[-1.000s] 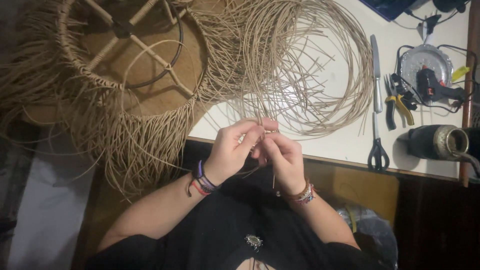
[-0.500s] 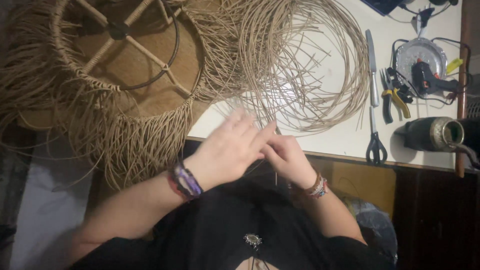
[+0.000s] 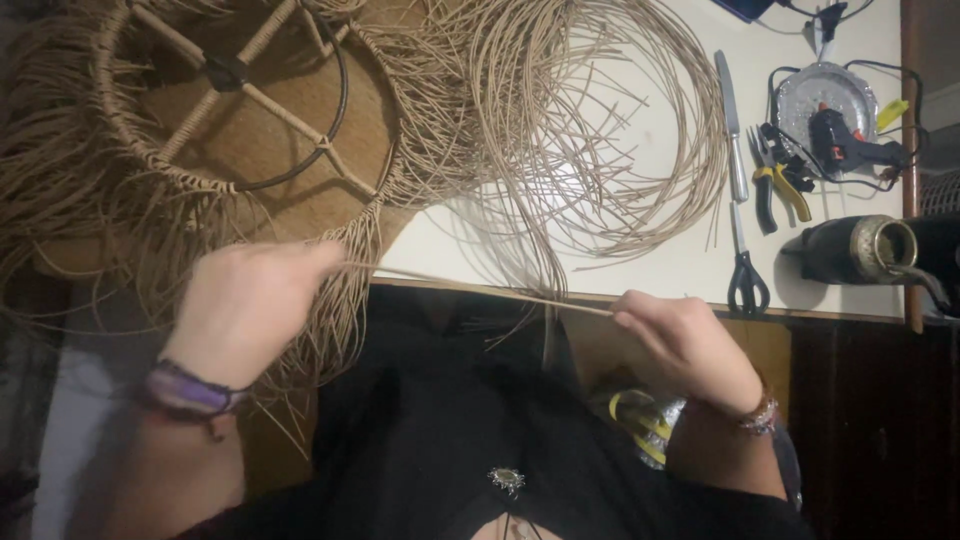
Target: Weave straw strands around a circular frame to create a lampshade
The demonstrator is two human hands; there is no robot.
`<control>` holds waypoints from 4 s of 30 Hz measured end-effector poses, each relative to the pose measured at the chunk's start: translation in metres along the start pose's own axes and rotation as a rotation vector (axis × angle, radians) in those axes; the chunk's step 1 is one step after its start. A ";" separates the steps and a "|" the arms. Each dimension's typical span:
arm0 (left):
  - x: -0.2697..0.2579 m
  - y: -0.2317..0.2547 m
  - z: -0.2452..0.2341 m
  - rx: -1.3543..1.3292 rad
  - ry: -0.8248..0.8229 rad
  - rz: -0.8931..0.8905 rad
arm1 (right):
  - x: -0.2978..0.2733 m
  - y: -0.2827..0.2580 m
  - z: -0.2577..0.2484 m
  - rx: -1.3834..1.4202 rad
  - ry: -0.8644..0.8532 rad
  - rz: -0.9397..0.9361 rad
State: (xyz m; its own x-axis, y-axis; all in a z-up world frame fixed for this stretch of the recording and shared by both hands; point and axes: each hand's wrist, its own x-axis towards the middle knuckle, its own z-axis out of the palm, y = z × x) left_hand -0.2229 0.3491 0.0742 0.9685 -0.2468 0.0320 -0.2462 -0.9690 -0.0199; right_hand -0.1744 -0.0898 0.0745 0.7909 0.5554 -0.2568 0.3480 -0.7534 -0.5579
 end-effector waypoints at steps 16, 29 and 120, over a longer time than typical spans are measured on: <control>0.039 0.108 0.042 -0.506 0.279 0.267 | 0.051 -0.005 0.025 -0.199 0.015 -0.191; 0.025 0.010 0.033 -0.232 0.043 0.062 | 0.068 0.042 0.006 0.071 -0.224 -0.041; -0.038 0.038 0.054 -2.307 0.205 -0.336 | 0.287 -0.111 0.128 0.273 0.124 -0.783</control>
State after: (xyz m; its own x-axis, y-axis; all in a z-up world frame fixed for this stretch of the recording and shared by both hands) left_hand -0.2676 0.3224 0.0182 0.9899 0.0087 -0.1416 0.1003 0.6636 0.7413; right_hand -0.0500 0.1981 -0.0386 0.4263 0.8281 0.3640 0.6981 -0.0453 -0.7146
